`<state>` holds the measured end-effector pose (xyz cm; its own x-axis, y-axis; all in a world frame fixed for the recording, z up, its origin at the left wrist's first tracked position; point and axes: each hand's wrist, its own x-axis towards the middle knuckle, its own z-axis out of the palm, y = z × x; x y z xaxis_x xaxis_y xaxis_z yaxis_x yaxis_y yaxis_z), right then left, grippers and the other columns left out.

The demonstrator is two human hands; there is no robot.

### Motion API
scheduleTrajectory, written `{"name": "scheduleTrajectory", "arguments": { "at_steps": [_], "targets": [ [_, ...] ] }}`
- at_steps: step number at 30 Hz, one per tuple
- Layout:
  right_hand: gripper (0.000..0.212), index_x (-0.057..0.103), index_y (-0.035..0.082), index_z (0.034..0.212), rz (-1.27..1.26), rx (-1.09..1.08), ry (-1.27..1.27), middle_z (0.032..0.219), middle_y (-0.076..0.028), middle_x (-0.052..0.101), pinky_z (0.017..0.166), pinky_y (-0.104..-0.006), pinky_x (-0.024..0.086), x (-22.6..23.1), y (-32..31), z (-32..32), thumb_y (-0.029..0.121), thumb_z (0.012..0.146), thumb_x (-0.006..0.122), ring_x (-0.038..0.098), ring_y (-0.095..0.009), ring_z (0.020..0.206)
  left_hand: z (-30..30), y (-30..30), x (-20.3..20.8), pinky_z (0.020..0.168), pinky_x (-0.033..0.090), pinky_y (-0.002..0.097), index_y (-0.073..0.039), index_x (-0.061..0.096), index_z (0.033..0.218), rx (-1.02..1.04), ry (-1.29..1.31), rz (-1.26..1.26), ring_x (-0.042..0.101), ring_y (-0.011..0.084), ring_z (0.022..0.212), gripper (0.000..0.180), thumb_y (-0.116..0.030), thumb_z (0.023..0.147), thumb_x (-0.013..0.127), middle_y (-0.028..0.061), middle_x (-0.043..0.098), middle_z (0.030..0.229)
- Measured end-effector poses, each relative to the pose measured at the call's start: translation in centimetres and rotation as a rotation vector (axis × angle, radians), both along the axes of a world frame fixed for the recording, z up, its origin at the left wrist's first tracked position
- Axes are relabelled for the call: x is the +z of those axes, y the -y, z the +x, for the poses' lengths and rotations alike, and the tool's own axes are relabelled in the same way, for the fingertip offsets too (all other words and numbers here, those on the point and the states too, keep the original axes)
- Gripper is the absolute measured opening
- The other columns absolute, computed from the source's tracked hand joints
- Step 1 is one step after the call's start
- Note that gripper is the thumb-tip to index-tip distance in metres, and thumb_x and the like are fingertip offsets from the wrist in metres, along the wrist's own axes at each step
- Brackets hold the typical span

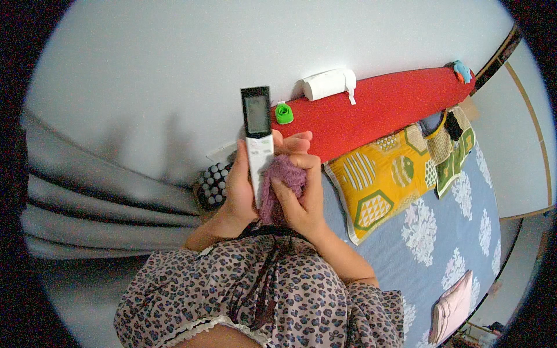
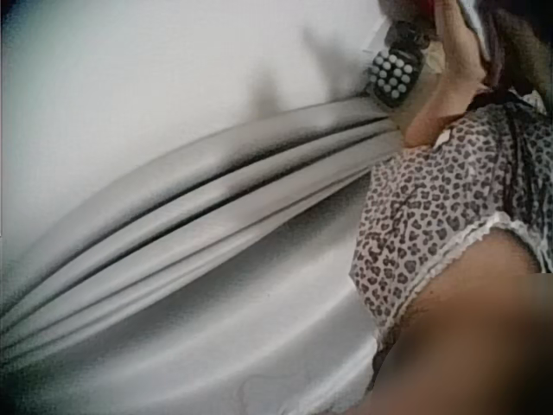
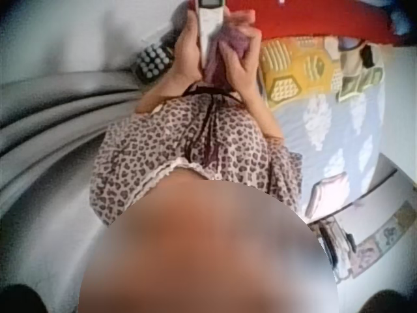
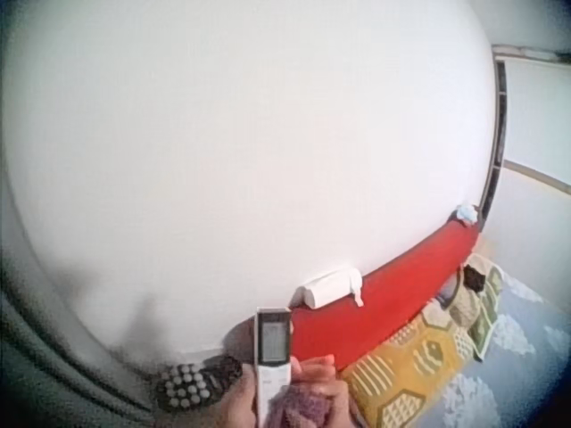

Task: The person folds a red sock and then a black sock on a bed, placing each folded sock into a drawer. The person then picks up a small green bottle and a white remote control from a bedside table.

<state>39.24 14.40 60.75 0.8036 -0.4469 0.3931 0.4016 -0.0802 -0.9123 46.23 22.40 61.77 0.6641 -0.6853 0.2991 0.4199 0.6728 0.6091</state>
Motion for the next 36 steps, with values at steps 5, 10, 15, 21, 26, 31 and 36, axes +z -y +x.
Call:
{"name": "scheduleTrajectory", "arguments": {
  "at_steps": [5, 10, 15, 21, 26, 31, 36],
  "targets": [
    [0.029, 0.042, 0.004, 0.100, -0.173, 0.033, 0.100, 0.098, -0.010, 0.049, 0.085, -0.0304, 0.037, -0.8, 0.3, 0.0, -0.001, 0.077, 0.058, 0.047, -0.018, 0.091, 1.0, -0.2, -0.5, 0.102, 0.034, 0.0409, 0.001, 0.045, 0.121, -0.085, 0.102, -0.071, 0.045, 0.0280, 0.120, 0.064, -0.050, 0.096, 0.016, 0.0207, 0.047, 0.127],
    [0.028, 0.042, 0.003, 0.099, -0.083, -0.021, 0.018, 0.096, -0.010, 0.050, 0.078, -0.0270, 0.040, 0.7, 0.3, 0.1, -0.001, 0.077, 0.058, 0.048, -0.016, 0.086, 0.6, -0.3, 0.5, 0.102, 0.034, 0.0368, 0.006, 0.042, 0.126, -0.077, 0.087, 0.048, 0.046, 0.0239, 0.119, 0.071, -0.053, 0.095, 0.019, 0.0193, 0.047, 0.128],
    [0.025, 0.041, 0.003, 0.095, -0.218, -0.011, 0.146, 0.092, -0.010, 0.052, 0.074, -0.0269, 0.041, 0.2, 0.5, 0.6, -0.002, 0.077, 0.058, 0.050, -0.016, 0.080, 0.9, -0.2, 0.5, 0.102, 0.035, 0.0373, 0.003, 0.041, 0.128, -0.073, 0.108, -0.028, 0.046, 0.0239, 0.120, 0.067, -0.052, 0.096, 0.020, 0.0194, 0.043, 0.132],
    [0.024, 0.042, 0.004, 0.094, -0.170, -0.042, 0.094, 0.090, -0.009, 0.051, 0.072, -0.0258, 0.041, 0.6, 0.5, 0.8, -0.002, 0.077, 0.058, 0.049, -0.015, 0.079, 0.7, -0.4, 0.7, 0.102, 0.036, 0.0367, 0.003, 0.042, 0.128, -0.030, 0.173, 0.025, 0.045, 0.0246, 0.120, 0.066, -0.050, 0.096, 0.020, 0.0208, 0.041, 0.133],
    [0.024, 0.041, 0.004, 0.094, -0.238, -0.010, 0.160, 0.088, -0.006, 0.049, 0.070, -0.0241, 0.040, 0.2, 0.9, 0.8, -0.002, 0.077, 0.057, 0.046, -0.011, 0.079, 0.7, -0.5, 0.4, 0.100, 0.037, 0.0350, 0.003, 0.042, 0.128, -0.062, 0.163, 0.039, 0.047, 0.0229, 0.118, 0.064, -0.048, 0.097, 0.019, 0.0195, 0.043, 0.132],
    [0.024, 0.041, 0.004, 0.097, -0.064, -0.094, 0.026, 0.091, -0.004, 0.047, 0.073, -0.0241, 0.040, 1.1, 0.1, 0.5, -0.003, 0.078, 0.055, 0.046, -0.011, 0.082, -0.1, -0.3, 0.9, 0.099, 0.038, 0.0347, 0.003, 0.040, 0.129, -0.015, 0.107, 0.053, 0.049, 0.0214, 0.114, 0.064, -0.049, 0.097, 0.020, 0.0188, 0.045, 0.130],
    [0.026, 0.041, 0.005, 0.095, -0.046, 0.169, 0.186, 0.097, -0.009, 0.046, 0.083, -0.0292, 0.036, -0.6, 0.5, 0.5, -0.003, 0.075, 0.055, 0.045, -0.017, 0.090, 0.3, -0.3, 1.4, 0.092, 0.040, 0.0324, 0.003, 0.037, 0.131, 0.086, 0.197, 0.082, 0.052, 0.0198, 0.105, 0.064, -0.049, 0.097, 0.021, 0.0179, 0.047, 0.129]
  ]
}}
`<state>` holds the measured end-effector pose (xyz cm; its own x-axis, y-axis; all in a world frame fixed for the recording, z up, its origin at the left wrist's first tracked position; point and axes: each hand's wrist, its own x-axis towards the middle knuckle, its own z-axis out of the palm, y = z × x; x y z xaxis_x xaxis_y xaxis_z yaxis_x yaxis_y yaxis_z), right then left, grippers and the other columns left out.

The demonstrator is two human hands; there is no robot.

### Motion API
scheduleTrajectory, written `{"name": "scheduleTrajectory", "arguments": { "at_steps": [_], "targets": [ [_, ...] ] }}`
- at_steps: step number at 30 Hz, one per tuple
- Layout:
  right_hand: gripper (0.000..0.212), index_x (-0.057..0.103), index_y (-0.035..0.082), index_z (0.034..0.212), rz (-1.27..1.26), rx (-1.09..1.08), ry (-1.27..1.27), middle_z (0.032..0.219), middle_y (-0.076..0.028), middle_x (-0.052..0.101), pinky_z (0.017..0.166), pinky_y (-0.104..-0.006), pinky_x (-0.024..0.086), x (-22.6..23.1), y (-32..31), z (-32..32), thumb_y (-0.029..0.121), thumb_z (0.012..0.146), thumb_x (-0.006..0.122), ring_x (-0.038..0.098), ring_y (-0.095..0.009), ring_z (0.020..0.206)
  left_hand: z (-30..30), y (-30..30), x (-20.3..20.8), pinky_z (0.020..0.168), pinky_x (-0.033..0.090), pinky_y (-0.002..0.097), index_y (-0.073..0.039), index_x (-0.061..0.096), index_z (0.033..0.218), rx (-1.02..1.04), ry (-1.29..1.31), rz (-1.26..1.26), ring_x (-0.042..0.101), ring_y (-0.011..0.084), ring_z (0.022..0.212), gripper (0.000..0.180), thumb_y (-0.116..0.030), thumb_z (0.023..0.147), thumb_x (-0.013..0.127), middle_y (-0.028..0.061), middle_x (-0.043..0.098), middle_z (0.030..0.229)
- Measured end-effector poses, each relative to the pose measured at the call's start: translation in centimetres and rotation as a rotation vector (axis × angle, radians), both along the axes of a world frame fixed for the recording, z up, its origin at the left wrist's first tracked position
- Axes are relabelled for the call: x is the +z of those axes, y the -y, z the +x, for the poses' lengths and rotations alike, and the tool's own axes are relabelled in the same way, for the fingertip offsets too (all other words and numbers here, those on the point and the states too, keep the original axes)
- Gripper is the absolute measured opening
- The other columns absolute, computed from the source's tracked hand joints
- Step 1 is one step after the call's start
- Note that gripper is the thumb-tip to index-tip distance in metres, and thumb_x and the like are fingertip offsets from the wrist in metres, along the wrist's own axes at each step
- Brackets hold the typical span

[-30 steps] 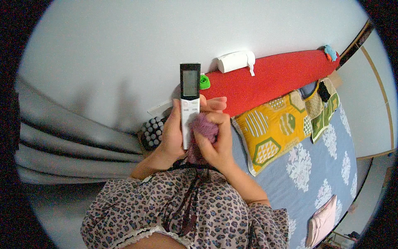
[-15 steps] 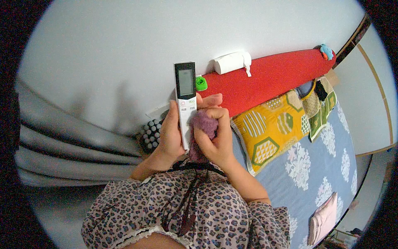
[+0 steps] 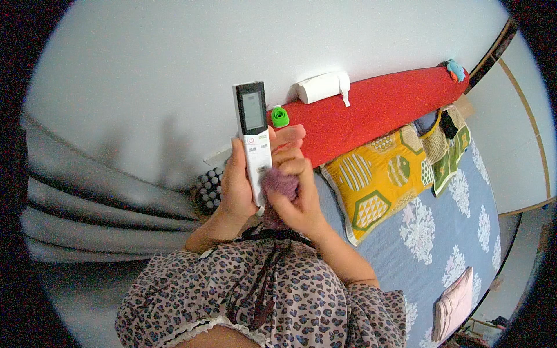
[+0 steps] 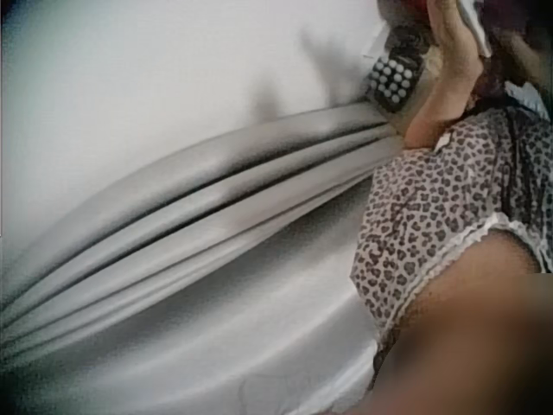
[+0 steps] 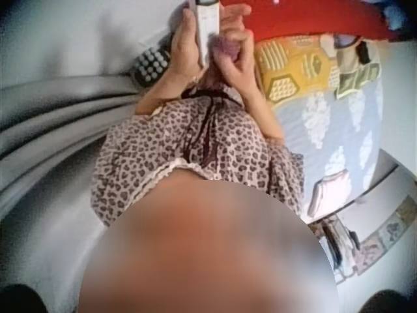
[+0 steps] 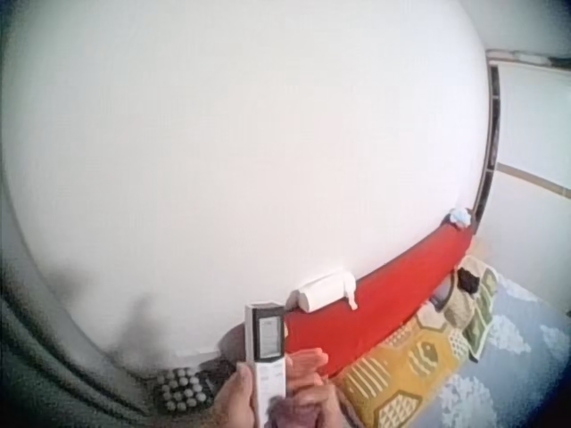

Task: The person folds a red sock and then a black sock on a bed, placing each folded sock into a drawer. The person then picks up a small green bottle and a white remote control from a bedside table.

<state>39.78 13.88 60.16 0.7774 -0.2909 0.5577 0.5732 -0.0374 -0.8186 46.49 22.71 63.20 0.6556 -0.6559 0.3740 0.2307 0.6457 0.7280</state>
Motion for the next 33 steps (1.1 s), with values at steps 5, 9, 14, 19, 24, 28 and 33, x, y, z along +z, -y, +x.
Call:
{"name": "scheduleTrajectory", "arguments": {
  "at_steps": [5, 9, 14, 19, 24, 28, 33],
  "targets": [
    [0.033, 0.046, 0.011, 0.095, -0.230, -0.057, 0.123, 0.103, -0.012, 0.043, 0.088, -0.0396, 0.034, -0.5, 0.5, 1.0, 0.005, 0.070, 0.067, 0.043, -0.027, 0.099, 0.1, 0.3, -0.3, 0.079, 0.045, 0.0306, 0.003, 0.036, 0.129, 0.027, 0.050, -0.027, 0.055, 0.0179, 0.093, 0.061, -0.047, 0.097, 0.022, 0.0182, 0.047, 0.126],
    [0.031, 0.043, 0.009, 0.095, -0.265, -0.128, 0.128, 0.111, -0.014, 0.041, 0.091, -0.0353, 0.033, 0.1, -0.2, 1.0, -0.006, 0.075, 0.061, 0.044, -0.024, 0.102, 0.0, 0.5, -0.9, 0.077, 0.046, 0.0303, 0.000, 0.035, 0.129, 0.024, 0.045, -0.091, 0.055, 0.0182, 0.092, 0.058, -0.046, 0.098, 0.022, 0.0195, 0.046, 0.127],
    [0.032, 0.041, 0.008, 0.099, -0.224, -0.213, 0.086, 0.110, -0.014, 0.043, 0.090, -0.0328, 0.034, -0.1, -0.9, 1.0, -0.004, 0.077, 0.060, 0.044, -0.021, 0.100, -0.3, 0.8, -1.8, 0.084, 0.046, 0.0324, -0.002, 0.034, 0.128, 0.145, 0.075, 0.002, 0.054, 0.0205, 0.101, 0.055, -0.047, 0.097, 0.023, 0.0220, 0.045, 0.127],
    [0.029, 0.042, 0.006, 0.099, -0.066, -0.291, 0.071, 0.104, -0.013, 0.045, 0.087, -0.0333, 0.036, 0.0, -2.4, 1.0, -0.004, 0.077, 0.058, 0.046, -0.022, 0.095, 0.0, 0.4, -2.6, 0.092, 0.042, 0.0344, -0.002, 0.037, 0.125, 0.183, 0.182, 0.009, 0.052, 0.0219, 0.109, 0.059, -0.052, 0.094, 0.032, 0.0223, 0.046, 0.126],
    [0.027, 0.042, 0.005, 0.101, 0.080, -0.326, -0.050, 0.099, -0.012, 0.048, 0.086, -0.0324, 0.038, 0.5, -2.6, 0.8, -0.003, 0.080, 0.057, 0.047, -0.021, 0.093, -0.1, 0.5, -2.2, 0.097, 0.038, 0.0360, 0.000, 0.038, 0.125, 0.255, 0.247, 0.099, 0.050, 0.0216, 0.113, 0.061, -0.052, 0.093, 0.038, 0.0201, 0.046, 0.127],
    [0.028, 0.040, 0.005, 0.102, 0.222, -0.234, -0.138, 0.102, -0.012, 0.049, 0.089, -0.0333, 0.037, 0.8, -2.1, 0.8, -0.002, 0.080, 0.057, 0.047, -0.021, 0.097, 0.1, 0.2, -2.5, 0.096, 0.039, 0.0351, 0.002, 0.033, 0.133, 0.207, -0.009, 0.046, 0.050, 0.0182, 0.105, 0.062, -0.046, 0.094, 0.036, 0.0108, 0.050, 0.111],
    [0.029, 0.041, 0.006, 0.096, 0.090, -0.049, 0.035, 0.114, -0.015, 0.049, 0.094, -0.0349, 0.035, -1.5, -1.6, 0.9, -0.003, 0.077, 0.060, 0.047, -0.023, 0.105, 1.7, 0.3, -2.5, 0.091, 0.041, 0.0339, 0.001, 0.044, 0.115, 0.217, -0.144, -0.036, 0.048, 0.0144, 0.083, 0.066, -0.058, 0.091, 0.033, 0.0035, 0.045, 0.088]
  ]
}}
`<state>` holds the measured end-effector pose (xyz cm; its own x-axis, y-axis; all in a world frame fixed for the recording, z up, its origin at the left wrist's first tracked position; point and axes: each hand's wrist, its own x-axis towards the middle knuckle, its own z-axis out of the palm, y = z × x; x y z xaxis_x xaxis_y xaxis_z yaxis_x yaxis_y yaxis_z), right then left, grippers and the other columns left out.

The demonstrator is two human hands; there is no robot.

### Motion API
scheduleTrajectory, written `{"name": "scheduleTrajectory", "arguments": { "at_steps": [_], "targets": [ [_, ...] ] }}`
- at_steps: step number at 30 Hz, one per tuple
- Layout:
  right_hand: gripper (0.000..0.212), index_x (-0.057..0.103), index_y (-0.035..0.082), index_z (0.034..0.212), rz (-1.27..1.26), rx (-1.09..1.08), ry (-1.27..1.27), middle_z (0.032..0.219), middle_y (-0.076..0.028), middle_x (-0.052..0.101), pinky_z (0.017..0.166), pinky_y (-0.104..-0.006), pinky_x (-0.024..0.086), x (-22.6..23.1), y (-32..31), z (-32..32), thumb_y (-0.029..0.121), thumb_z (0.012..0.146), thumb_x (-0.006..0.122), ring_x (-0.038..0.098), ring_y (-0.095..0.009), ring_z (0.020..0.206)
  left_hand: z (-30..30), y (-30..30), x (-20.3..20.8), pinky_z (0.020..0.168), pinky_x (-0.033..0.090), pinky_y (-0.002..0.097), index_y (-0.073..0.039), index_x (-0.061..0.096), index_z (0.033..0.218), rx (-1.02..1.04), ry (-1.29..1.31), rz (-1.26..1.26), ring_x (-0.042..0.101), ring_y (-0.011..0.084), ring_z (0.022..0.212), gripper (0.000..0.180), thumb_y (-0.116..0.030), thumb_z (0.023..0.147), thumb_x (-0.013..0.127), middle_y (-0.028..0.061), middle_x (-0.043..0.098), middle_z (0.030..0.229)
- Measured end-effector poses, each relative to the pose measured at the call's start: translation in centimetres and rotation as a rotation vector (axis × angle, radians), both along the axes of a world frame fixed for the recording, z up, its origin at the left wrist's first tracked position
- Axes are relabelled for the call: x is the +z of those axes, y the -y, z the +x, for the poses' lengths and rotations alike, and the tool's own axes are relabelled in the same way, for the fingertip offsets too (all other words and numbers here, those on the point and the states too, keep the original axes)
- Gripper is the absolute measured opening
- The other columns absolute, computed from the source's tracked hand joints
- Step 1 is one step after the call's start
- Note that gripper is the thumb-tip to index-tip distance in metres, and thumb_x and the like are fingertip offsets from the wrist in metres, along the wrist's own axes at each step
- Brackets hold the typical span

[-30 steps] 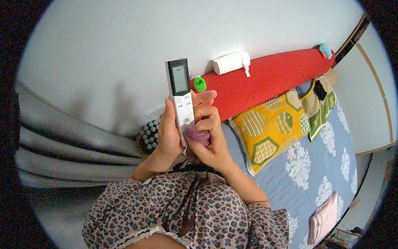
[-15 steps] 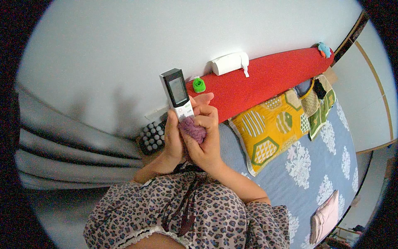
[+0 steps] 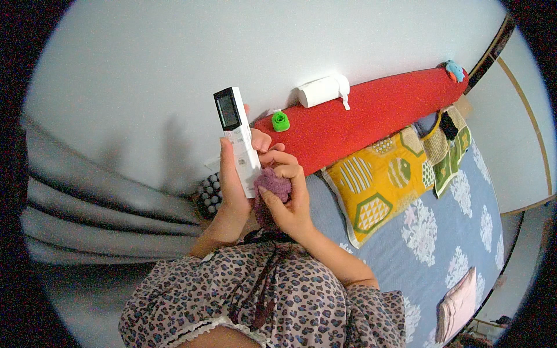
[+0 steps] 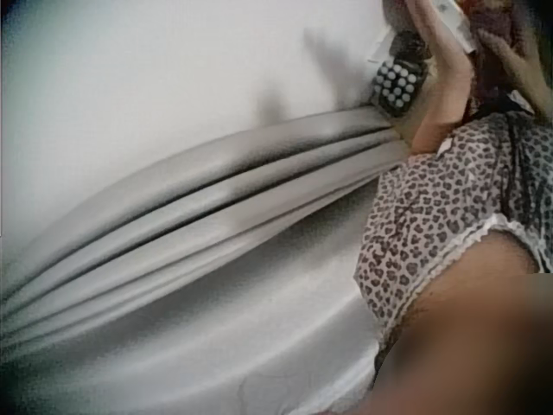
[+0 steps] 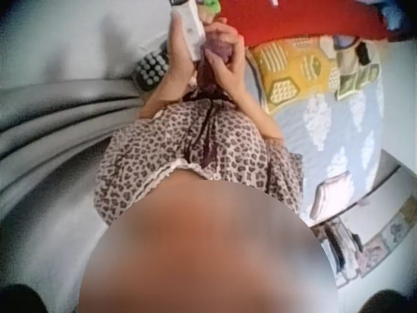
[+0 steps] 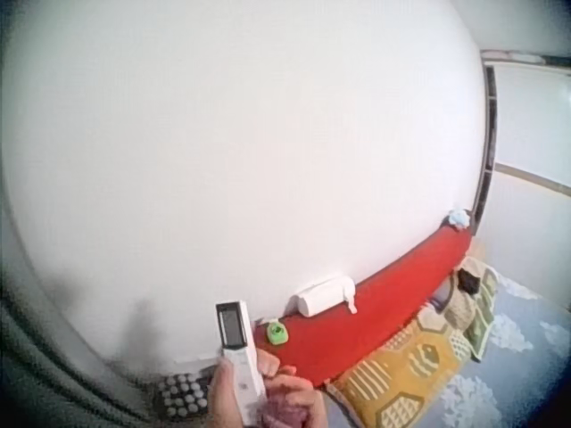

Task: The person folds a red sock and then a black sock on a bed, placing each folded sock into a drawer. The person then picks up a small green bottle and a white remote control from a bedside table.

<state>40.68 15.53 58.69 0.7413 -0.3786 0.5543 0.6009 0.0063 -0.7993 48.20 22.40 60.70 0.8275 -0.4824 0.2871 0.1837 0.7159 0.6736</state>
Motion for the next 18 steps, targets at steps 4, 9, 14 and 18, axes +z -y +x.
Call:
{"name": "scheduleTrajectory", "arguments": {
  "at_steps": [4, 9, 14, 18],
  "targets": [
    [0.028, 0.046, 0.006, 0.093, -0.060, 0.029, -0.005, 0.117, -0.016, 0.048, 0.092, -0.0359, 0.037, -0.1, 0.3, -0.5, -0.002, 0.073, 0.065, 0.048, -0.023, 0.104, 0.0, -0.6, 0.8, 0.079, 0.045, 0.0296, -0.001, 0.052, 0.101, 0.095, 0.016, 0.149, 0.050, 0.0135, 0.075, 0.062, -0.059, 0.092, 0.031, 0.0033, 0.049, 0.082],
    [0.029, 0.053, 0.007, 0.091, -0.180, -0.010, 0.015, 0.116, -0.016, 0.048, 0.084, -0.0357, 0.042, -1.2, 0.6, -0.3, -0.001, 0.069, 0.069, 0.049, -0.023, 0.100, -0.4, -1.1, 1.0, 0.063, 0.045, 0.0235, -0.003, 0.048, 0.116, 0.198, 0.001, 0.378, 0.051, 0.0074, 0.069, 0.054, -0.050, 0.096, 0.030, 0.0018, 0.054, 0.085],
    [0.030, 0.055, 0.007, 0.092, -0.443, -0.176, 0.080, 0.122, -0.018, 0.043, 0.079, -0.0355, 0.045, -0.4, 0.9, 0.3, 0.002, 0.067, 0.071, 0.050, -0.027, 0.099, -0.5, -1.8, -1.4, 0.065, 0.044, 0.0215, -0.005, 0.042, 0.126, 0.280, 0.174, 0.450, 0.050, 0.0067, 0.073, 0.065, -0.058, 0.093, 0.025, 0.0007, 0.052, 0.089],
    [0.028, 0.056, 0.008, 0.092, -0.356, -0.253, 0.153, 0.128, -0.021, 0.039, 0.087, -0.0420, 0.045, 0.6, 1.7, 1.6, 0.003, 0.068, 0.069, 0.049, -0.033, 0.110, -2.1, -1.5, -0.9, 0.096, 0.035, 0.0314, -0.002, 0.032, 0.136, 0.148, 0.323, 0.469, 0.046, 0.0171, 0.112, 0.081, -0.066, 0.089, 0.017, 0.0099, 0.048, 0.122]
  ]
}}
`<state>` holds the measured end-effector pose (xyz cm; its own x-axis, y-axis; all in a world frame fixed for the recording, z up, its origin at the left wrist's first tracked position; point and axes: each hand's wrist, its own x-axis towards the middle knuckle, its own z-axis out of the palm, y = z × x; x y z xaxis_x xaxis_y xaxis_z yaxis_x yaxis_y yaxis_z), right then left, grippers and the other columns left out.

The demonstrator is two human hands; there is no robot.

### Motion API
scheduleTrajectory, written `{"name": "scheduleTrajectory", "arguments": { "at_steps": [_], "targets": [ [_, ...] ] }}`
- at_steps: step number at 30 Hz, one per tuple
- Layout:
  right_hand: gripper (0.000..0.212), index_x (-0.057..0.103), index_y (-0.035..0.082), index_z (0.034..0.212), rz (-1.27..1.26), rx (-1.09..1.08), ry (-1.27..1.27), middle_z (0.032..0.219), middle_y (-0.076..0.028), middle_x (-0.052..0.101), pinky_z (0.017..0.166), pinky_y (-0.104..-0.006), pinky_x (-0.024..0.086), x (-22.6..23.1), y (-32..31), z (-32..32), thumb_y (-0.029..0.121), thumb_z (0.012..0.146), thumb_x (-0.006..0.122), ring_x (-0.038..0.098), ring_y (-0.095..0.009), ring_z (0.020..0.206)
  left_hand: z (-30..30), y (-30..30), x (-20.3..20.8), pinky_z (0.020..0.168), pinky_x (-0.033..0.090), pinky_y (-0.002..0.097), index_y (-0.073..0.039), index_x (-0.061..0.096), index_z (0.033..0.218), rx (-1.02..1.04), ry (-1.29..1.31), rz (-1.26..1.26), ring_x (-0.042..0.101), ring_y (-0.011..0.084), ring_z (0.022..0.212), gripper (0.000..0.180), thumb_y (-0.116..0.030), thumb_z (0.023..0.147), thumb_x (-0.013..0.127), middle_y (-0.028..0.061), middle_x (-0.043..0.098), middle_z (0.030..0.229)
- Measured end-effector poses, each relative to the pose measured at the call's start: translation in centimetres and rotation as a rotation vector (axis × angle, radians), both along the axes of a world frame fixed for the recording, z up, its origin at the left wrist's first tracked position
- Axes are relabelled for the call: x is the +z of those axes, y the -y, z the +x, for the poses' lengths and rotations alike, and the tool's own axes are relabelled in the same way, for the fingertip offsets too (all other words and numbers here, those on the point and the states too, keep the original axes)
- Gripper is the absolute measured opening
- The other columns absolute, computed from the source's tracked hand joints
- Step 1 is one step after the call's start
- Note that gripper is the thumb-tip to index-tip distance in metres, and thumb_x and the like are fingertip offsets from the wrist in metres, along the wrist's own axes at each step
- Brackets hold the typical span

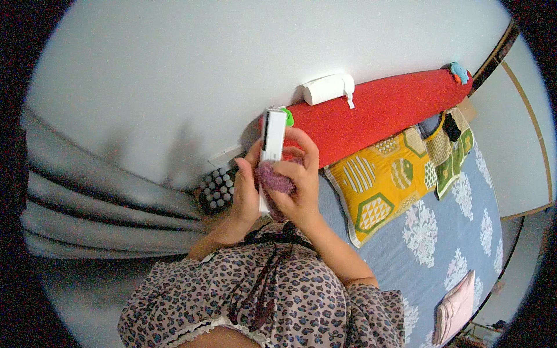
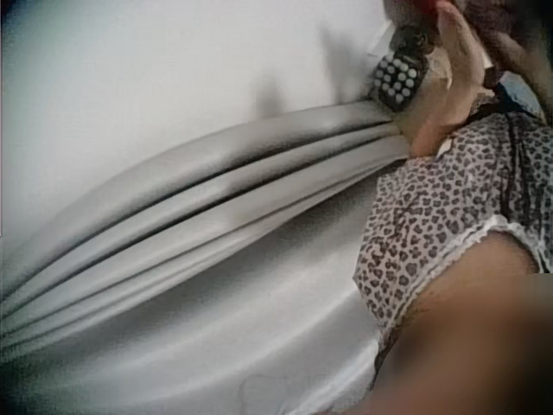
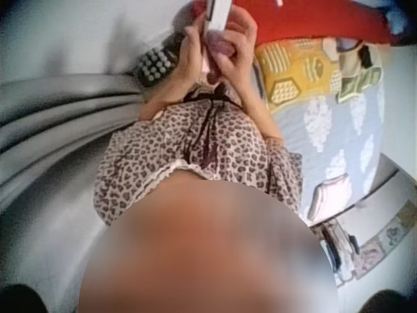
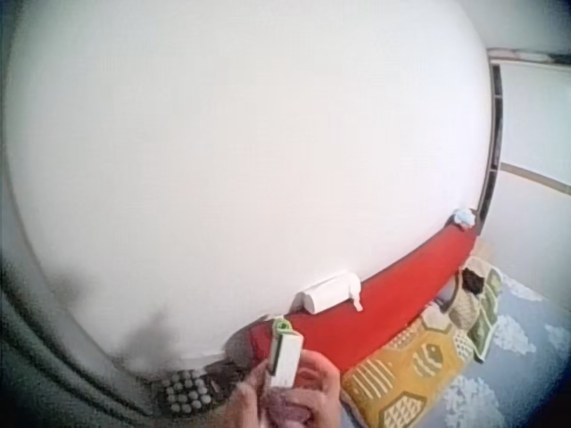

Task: The person folds a red sock and then a black sock on a bed, placing each folded sock into a drawer. The person then picks up a small green bottle and a white remote control from a bedside table.

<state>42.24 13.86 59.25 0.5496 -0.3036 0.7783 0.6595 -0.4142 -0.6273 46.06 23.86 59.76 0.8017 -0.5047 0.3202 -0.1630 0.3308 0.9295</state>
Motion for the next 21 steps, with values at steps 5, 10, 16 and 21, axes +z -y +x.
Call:
{"name": "scheduleTrajectory", "arguments": {
  "at_steps": [5, 10, 16, 21],
  "targets": [
    [0.030, 0.051, 0.006, 0.097, 0.072, -0.098, 0.048, 0.120, -0.020, 0.047, 0.092, -0.0388, 0.040, 2.0, 1.0, 1.0, -0.002, 0.072, 0.064, 0.050, -0.032, 0.109, -0.3, -1.0, 0.7, 0.097, 0.035, 0.0316, 0.003, 0.035, 0.134, -0.008, 0.255, 0.191, 0.047, 0.0183, 0.114, 0.071, -0.055, 0.094, 0.030, 0.0130, 0.048, 0.125],
    [0.022, 0.045, 0.002, 0.105, 0.542, -0.023, -0.195, 0.097, -0.008, 0.056, 0.079, -0.0282, 0.047, 4.0, 2.1, 1.3, -0.002, 0.086, 0.055, 0.057, -0.015, 0.090, -1.5, -1.0, 1.2, 0.071, 0.047, 0.0235, -0.001, 0.043, 0.127, -0.222, -0.250, 0.121, 0.059, 0.0141, 0.083, 0.046, -0.027, 0.091, 0.056, 0.0081, 0.057, 0.102],
    [0.036, 0.037, 0.000, 0.124, 0.451, 0.105, -0.166, 0.122, -0.014, 0.049, 0.099, -0.0321, 0.035, 2.2, 0.9, 2.2, -0.003, 0.089, 0.043, 0.047, -0.020, 0.114, -0.7, 0.0, 0.6, 0.056, 0.045, 0.0215, -0.006, 0.052, 0.108, -0.248, -0.601, -0.173, 0.054, 0.0098, 0.064, 0.026, -0.027, 0.092, 0.053, -0.0003, 0.053, 0.081],
    [0.058, 0.038, 0.003, 0.135, -0.140, 0.077, -0.202, 0.143, -0.021, 0.029, 0.110, -0.0432, 0.017, -1.1, -1.3, 0.1, -0.004, 0.077, 0.046, 0.021, -0.036, 0.136, 1.4, -0.1, -0.9, 0.086, 0.046, 0.0321, -0.006, 0.045, 0.127, -0.121, -0.721, -0.319, 0.056, 0.0153, 0.099, 0.053, -0.046, 0.092, 0.046, 0.0047, 0.056, 0.111]
  ]
}}
